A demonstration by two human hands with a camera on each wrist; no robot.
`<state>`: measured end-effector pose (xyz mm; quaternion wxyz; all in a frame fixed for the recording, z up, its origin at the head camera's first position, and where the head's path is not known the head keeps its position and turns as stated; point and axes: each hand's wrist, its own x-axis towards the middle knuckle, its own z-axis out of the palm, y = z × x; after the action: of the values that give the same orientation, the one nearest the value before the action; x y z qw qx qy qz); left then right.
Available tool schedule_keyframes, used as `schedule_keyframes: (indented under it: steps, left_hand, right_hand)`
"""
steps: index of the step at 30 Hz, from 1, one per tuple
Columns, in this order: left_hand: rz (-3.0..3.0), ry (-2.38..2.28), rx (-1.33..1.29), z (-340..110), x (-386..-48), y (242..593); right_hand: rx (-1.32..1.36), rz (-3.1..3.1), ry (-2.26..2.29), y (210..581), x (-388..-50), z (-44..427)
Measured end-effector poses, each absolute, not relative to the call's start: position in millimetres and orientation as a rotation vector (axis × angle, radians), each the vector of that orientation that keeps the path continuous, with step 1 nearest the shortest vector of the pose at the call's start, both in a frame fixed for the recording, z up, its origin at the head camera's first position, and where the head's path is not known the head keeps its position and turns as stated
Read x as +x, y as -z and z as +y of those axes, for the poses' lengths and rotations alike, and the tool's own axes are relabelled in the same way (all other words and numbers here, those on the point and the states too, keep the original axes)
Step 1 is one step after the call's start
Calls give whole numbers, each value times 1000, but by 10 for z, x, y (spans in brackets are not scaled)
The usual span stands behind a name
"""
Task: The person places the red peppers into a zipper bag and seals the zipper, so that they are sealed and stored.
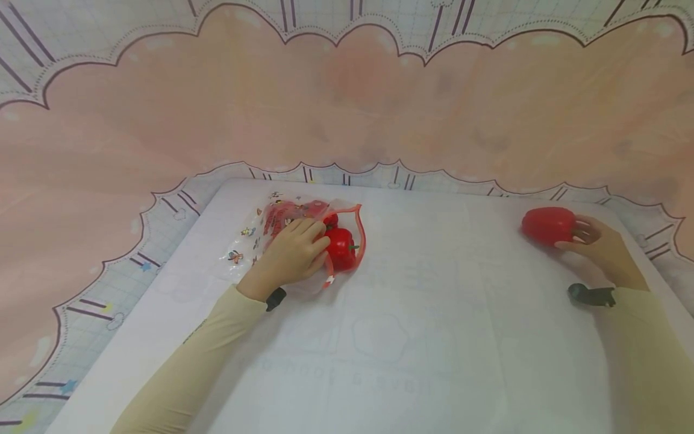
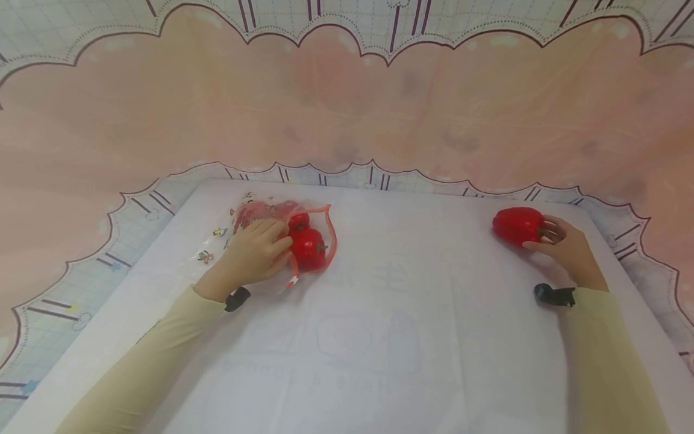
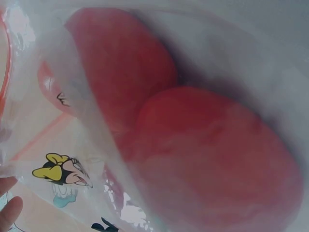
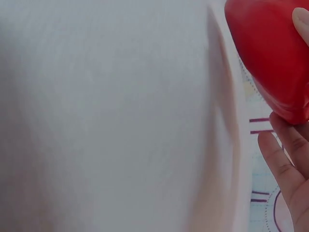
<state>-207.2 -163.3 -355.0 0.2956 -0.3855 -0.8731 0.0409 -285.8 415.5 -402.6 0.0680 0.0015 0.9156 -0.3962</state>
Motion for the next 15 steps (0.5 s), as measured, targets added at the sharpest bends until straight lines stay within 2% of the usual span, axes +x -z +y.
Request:
schedule_keyframes:
  steps: [15]
  left_hand:
    - [-2313, -118, -1028, -1636, -2078, 3555]
  right_hand:
    - [-1, 2792, 1182, 3899, -2847, 4006]
